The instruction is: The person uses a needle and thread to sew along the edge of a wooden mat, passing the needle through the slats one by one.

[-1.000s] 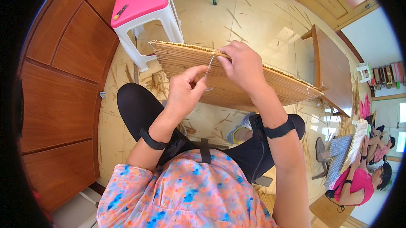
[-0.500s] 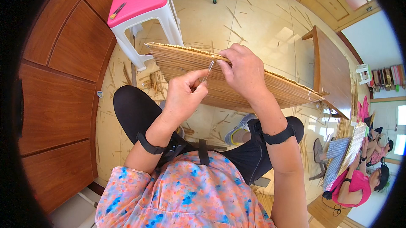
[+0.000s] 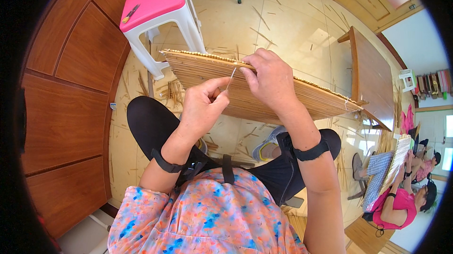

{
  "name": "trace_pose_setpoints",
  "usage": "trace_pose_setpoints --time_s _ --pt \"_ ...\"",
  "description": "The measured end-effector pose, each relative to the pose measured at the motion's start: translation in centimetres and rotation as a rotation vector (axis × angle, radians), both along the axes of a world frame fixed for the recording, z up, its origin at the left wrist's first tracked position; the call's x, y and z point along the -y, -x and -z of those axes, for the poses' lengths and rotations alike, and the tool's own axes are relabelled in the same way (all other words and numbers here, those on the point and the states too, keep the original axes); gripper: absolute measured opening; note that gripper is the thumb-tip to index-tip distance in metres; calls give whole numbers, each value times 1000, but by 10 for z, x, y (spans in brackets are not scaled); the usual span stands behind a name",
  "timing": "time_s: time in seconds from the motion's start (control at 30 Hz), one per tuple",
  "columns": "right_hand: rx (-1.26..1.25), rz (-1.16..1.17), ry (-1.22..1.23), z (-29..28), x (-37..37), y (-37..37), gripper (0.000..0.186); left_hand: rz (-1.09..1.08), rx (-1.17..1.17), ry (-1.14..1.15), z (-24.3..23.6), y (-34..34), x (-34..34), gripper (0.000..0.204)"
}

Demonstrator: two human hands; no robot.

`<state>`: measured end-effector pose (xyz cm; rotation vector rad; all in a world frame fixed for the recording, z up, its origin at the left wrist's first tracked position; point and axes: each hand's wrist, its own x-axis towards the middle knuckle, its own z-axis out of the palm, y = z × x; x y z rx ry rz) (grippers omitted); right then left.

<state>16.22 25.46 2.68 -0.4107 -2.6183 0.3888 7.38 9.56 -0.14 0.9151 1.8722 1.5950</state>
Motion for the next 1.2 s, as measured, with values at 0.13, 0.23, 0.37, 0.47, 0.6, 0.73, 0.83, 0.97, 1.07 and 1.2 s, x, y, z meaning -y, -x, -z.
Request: trace_pose_setpoints --time_s 0.13,0.23,0.37,0.47,0.6,0.73,0.83,0.97,1.07,1.2 --pt "-5 3 -4 0 1 0 16 -7 19 -6 -1 0 0 28" --pt "-2 10 -3 0 1 -1 16 5 15 2 -3 0 0 28" --pt "4 11 6 1 2 1 16 12 34 6 3 1 1 29" --pt "-9 9 -3 0 3 0 16 6 36 18 -1 0 1 29" --pt "-2 19 -4 0 5 1 15 4 49 15 -1 0 1 28" --pt "1 17 2 1 4 -1 16 42 344 -18 -9 4 2 26" --pt "-10 -5 15 1 6 -2 18 67 677 -52 -17 11 6 24" --pt "-36 -28 10 4 15 -7 21 68 852 -37 -23 12 14 22" --pt "-34 -41 1 1 29 -11 24 28 845 -6 -31 2 27 24" --pt "-72 -91 -20 -1 57 -23 27 0 747 56 -40 -12 56 29"
